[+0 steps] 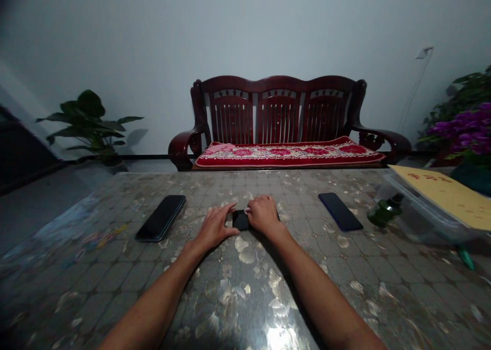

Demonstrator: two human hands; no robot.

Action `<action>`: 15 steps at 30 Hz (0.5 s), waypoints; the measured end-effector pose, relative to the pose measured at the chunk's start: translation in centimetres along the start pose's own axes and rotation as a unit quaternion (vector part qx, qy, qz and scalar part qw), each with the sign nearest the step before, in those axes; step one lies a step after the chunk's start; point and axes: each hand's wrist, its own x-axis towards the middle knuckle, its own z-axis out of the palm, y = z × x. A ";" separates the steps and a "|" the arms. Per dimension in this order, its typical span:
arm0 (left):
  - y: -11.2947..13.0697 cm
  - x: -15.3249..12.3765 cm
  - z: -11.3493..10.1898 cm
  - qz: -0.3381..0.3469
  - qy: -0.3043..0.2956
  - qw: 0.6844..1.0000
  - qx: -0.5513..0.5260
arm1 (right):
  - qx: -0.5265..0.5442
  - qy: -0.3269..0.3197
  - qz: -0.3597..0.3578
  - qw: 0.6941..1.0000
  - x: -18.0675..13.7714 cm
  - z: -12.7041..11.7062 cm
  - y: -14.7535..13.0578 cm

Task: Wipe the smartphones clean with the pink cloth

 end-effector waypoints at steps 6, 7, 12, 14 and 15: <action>-0.1 0.0 0.1 0.004 0.002 1.000 -0.006 | -0.041 0.014 0.110 0.993 -1.0 -0.3 3.8; -0.1 0.0 0.1 0.004 0.002 1.000 -0.007 | -0.041 0.017 0.111 0.993 -1.0 -0.2 3.6; 0.1 0.0 -0.2 0.001 -0.001 1.000 -0.002 | -0.016 0.019 0.055 0.998 0.0 0.4 -0.5; 0.3 0.0 -0.3 -0.003 -0.001 1.000 -0.001 | 0.002 0.014 0.020 1.000 0.3 0.5 -2.2; 0.4 0.0 -0.4 -0.006 -0.002 1.000 -0.001 | 0.007 0.013 0.012 1.000 0.4 0.4 -2.8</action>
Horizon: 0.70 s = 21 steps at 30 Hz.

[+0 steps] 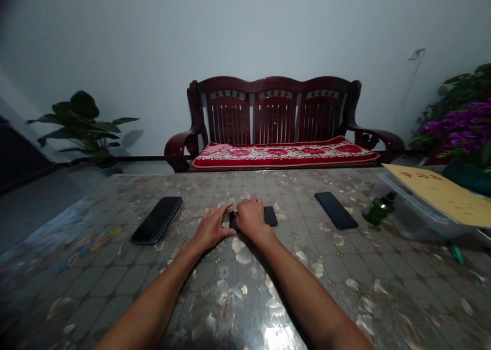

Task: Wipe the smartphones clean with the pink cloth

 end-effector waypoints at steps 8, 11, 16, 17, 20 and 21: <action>0.5 0.0 -0.3 -0.009 -0.007 1.000 -0.008 | -0.039 -0.004 0.064 0.997 -1.0 -0.8 5.0; 0.4 0.0 -0.3 -0.011 -0.011 1.000 -0.006 | -0.051 -0.008 0.105 0.993 -1.8 -1.5 7.5; 0.2 0.0 -0.3 -0.004 -0.008 1.000 0.000 | -0.037 -0.019 0.071 0.997 -3.8 -2.1 7.7; 0.2 0.0 -0.3 -0.002 -0.007 1.000 0.001 | -0.028 -0.021 0.054 0.998 -4.1 -2.1 7.6; 0.2 -0.1 -0.3 -0.001 -0.007 1.000 0.006 | -0.013 -0.020 0.030 0.999 -4.8 -2.1 7.7; 0.2 -0.1 -0.3 -0.001 -0.009 1.000 0.007 | -0.015 -0.019 0.037 0.999 -4.8 -2.1 7.9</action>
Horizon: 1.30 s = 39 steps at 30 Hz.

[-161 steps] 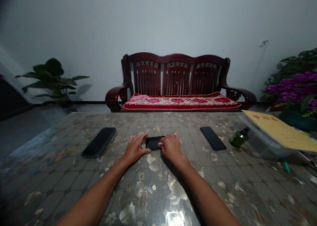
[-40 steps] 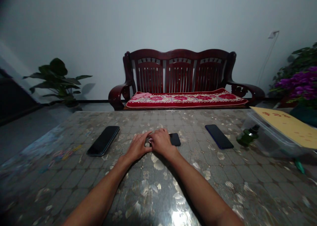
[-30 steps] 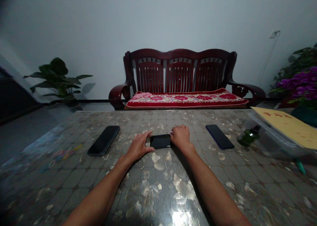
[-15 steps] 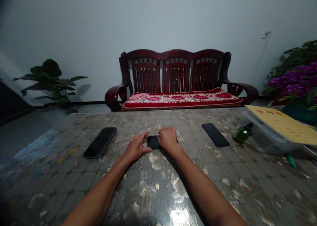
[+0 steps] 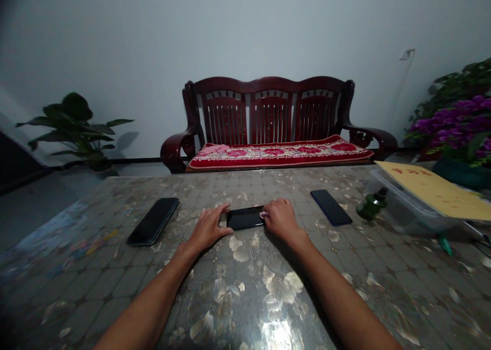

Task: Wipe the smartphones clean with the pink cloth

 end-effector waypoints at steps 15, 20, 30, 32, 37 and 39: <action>-0.3 -0.2 -0.1 0.051 0.008 0.997 0.053 | 0.036 0.006 -0.021 0.999 -0.5 0.6 -2.6; 0.2 -0.4 -0.7 0.093 -0.015 0.993 0.065 | 0.036 0.009 0.079 0.996 -0.1 0.5 0.7; -0.1 -0.2 -0.4 0.138 -0.017 0.983 0.120 | 0.204 0.028 0.125 0.971 0.5 1.8 2.3; 0.1 -0.1 -0.4 0.139 -0.018 0.981 0.132 | 0.225 0.050 0.122 0.966 0.7 2.0 2.5; 0.4 0.4 -0.5 0.135 -0.019 0.981 0.139 | 0.249 0.135 0.117 0.952 0.8 2.2 2.7; 0.4 0.6 -0.6 0.131 -0.020 0.981 0.140 | 0.241 0.150 0.115 0.952 0.7 2.3 2.7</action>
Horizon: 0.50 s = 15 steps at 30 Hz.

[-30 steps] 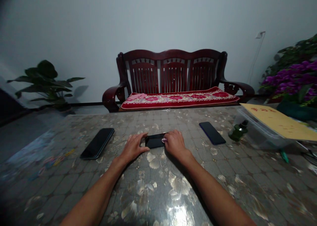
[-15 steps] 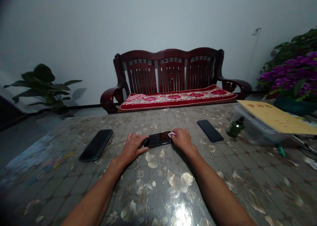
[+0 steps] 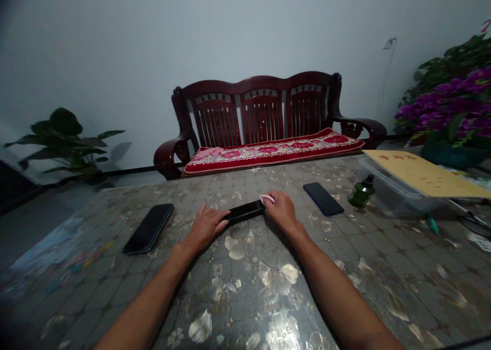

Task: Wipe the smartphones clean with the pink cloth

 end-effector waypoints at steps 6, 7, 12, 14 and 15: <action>-0.2 0.7 -0.5 -0.007 -0.008 1.000 0.012 | -0.075 0.046 -0.009 0.996 -0.6 -0.2 0.0; -0.2 0.9 -0.7 -0.007 -0.009 1.000 0.017 | -0.085 0.056 -0.012 0.995 -0.6 -0.3 0.0; -0.2 1.4 -1.3 -0.010 -0.028 0.999 0.038 | -0.116 0.065 -0.053 0.990 -1.0 -0.1 -0.6; -0.2 1.6 -1.6 -0.012 -0.037 0.999 0.035 | -0.122 0.066 -0.069 0.988 -1.1 0.1 -1.0; -0.2 1.7 -1.7 -0.012 -0.039 0.999 0.030 | -0.124 0.067 -0.074 0.987 -1.2 0.2 -1.3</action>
